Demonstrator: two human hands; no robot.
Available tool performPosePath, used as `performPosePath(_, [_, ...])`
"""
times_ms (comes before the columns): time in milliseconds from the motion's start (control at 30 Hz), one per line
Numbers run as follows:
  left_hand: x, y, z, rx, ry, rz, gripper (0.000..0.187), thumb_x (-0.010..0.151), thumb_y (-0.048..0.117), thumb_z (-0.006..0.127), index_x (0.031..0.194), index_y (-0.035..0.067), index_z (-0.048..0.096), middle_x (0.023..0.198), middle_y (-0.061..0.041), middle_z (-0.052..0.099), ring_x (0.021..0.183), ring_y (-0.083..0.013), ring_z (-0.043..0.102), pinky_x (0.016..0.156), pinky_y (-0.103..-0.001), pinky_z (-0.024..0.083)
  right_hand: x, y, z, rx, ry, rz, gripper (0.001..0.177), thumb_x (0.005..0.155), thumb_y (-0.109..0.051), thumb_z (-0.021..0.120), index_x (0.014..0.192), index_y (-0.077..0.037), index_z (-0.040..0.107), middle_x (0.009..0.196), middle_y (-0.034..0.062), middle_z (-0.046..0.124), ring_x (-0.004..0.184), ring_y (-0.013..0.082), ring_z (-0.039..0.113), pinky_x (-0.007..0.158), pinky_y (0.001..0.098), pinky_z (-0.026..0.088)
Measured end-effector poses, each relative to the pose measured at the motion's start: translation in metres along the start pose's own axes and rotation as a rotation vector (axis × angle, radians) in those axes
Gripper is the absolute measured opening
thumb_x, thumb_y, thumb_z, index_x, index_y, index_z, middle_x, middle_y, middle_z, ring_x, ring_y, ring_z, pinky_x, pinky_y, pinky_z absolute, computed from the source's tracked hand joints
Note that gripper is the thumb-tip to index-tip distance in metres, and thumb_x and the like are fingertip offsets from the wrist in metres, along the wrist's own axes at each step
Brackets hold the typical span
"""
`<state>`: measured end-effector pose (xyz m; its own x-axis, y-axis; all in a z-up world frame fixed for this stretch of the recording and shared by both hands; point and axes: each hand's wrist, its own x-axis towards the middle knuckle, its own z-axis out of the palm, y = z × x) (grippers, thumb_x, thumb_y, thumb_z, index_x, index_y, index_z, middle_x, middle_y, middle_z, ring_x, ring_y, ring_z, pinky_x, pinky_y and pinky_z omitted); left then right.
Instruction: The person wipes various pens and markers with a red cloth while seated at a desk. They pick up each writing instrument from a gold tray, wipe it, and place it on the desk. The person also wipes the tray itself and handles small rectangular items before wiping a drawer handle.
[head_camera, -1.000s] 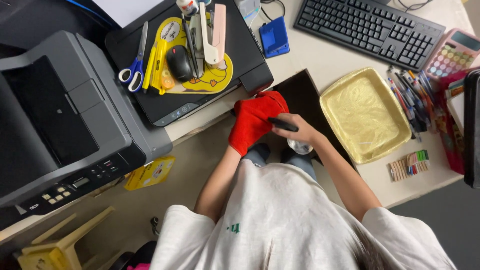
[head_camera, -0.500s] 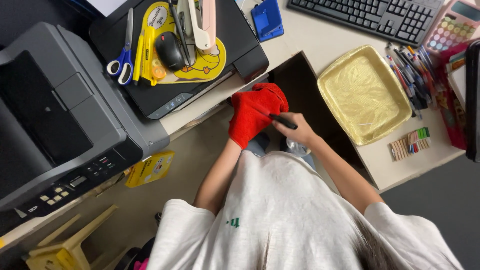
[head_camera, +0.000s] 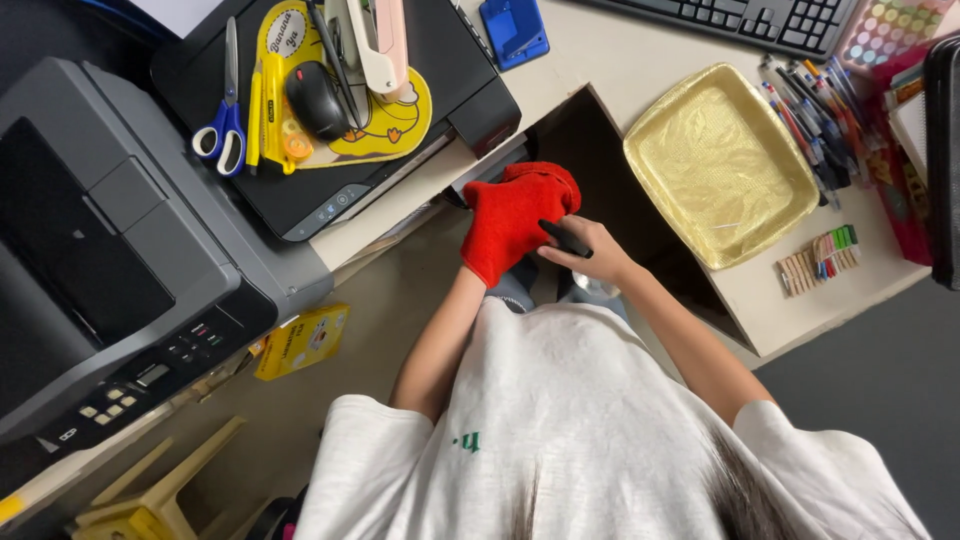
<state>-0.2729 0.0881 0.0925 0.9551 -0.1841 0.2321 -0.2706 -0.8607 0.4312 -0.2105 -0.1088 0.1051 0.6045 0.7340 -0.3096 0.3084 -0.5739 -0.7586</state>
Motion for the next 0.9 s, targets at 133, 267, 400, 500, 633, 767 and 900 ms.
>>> performPosePath(133, [0.0,0.005,0.0,0.302,-0.003,0.024,0.013,0.091,0.017,0.059,0.102,0.011,0.059,0.098,-0.005,0.062,0.094,-0.0204,0.063,0.073,-0.037,0.05,-0.004,-0.003,0.0,0.034,0.019,-0.225,0.038,0.091,-0.038,0.074,0.1,-0.001,0.071,0.09,0.0153,0.07,0.078,0.0282,0.068,0.071,0.037,0.053])
performPosePath(267, [0.006,0.013,-0.012,0.347,-0.017,0.019,0.014,0.089,0.023,0.06,0.097,0.012,0.058,0.093,-0.005,0.061,0.089,-0.0215,0.062,0.068,-0.039,0.048,-0.009,-0.02,-0.01,0.015,0.058,-0.163,0.041,0.085,-0.039,0.079,0.09,0.001,0.069,0.088,0.0162,0.067,0.078,0.0294,0.066,0.071,0.0381,0.052])
performPosePath(400, [0.019,0.027,-0.051,0.358,0.013,0.016,0.016,0.086,0.025,0.064,0.095,0.013,0.06,0.09,-0.005,0.062,0.085,-0.0217,0.063,0.065,-0.04,0.047,-0.012,-0.004,-0.001,0.083,-0.04,0.004,0.041,0.087,-0.041,0.074,0.105,-0.004,0.073,0.089,0.01,0.072,0.076,0.0248,0.071,0.073,0.0348,0.055])
performPosePath(500, [0.033,0.037,-0.082,0.152,-0.031,0.022,0.022,0.078,0.026,0.068,0.096,0.016,0.062,0.091,-0.003,0.065,0.088,-0.0216,0.065,0.065,-0.04,0.047,-0.013,0.004,0.0,0.026,0.024,-0.105,0.042,0.087,-0.041,0.077,0.093,-0.001,0.072,0.086,0.012,0.069,0.08,0.0267,0.068,0.075,0.0373,0.054])
performPosePath(633, [0.037,0.039,-0.083,-0.133,0.054,0.013,0.027,0.075,0.027,0.07,0.099,0.019,0.064,0.098,0.0,0.068,0.094,-0.0217,0.066,0.07,-0.042,0.049,-0.014,0.0,-0.009,0.034,0.16,0.082,0.045,0.087,-0.043,0.077,0.1,0.0,0.069,0.086,0.0149,0.068,0.076,0.0259,0.067,0.071,0.0374,0.053])
performPosePath(767, [0.04,0.042,-0.081,0.133,-0.054,-0.02,0.018,0.085,0.029,0.069,0.1,0.019,0.065,0.092,-0.003,0.067,0.087,-0.0238,0.065,0.061,-0.047,0.047,-0.016,0.022,-0.007,0.068,0.379,-0.054,0.045,0.092,-0.041,0.078,0.095,0.002,0.068,0.082,0.0137,0.068,0.071,0.0217,0.064,0.067,0.0349,0.051])
performPosePath(900, [0.032,0.031,-0.055,0.274,0.023,0.026,0.018,0.086,0.029,0.066,0.1,0.017,0.064,0.093,-0.004,0.065,0.088,-0.0249,0.066,0.063,-0.047,0.048,-0.018,0.028,-0.008,0.281,0.191,0.285,0.045,0.099,-0.042,0.07,0.082,-0.001,0.07,0.066,0.0074,0.065,0.058,0.0156,0.057,0.058,0.0317,0.048])
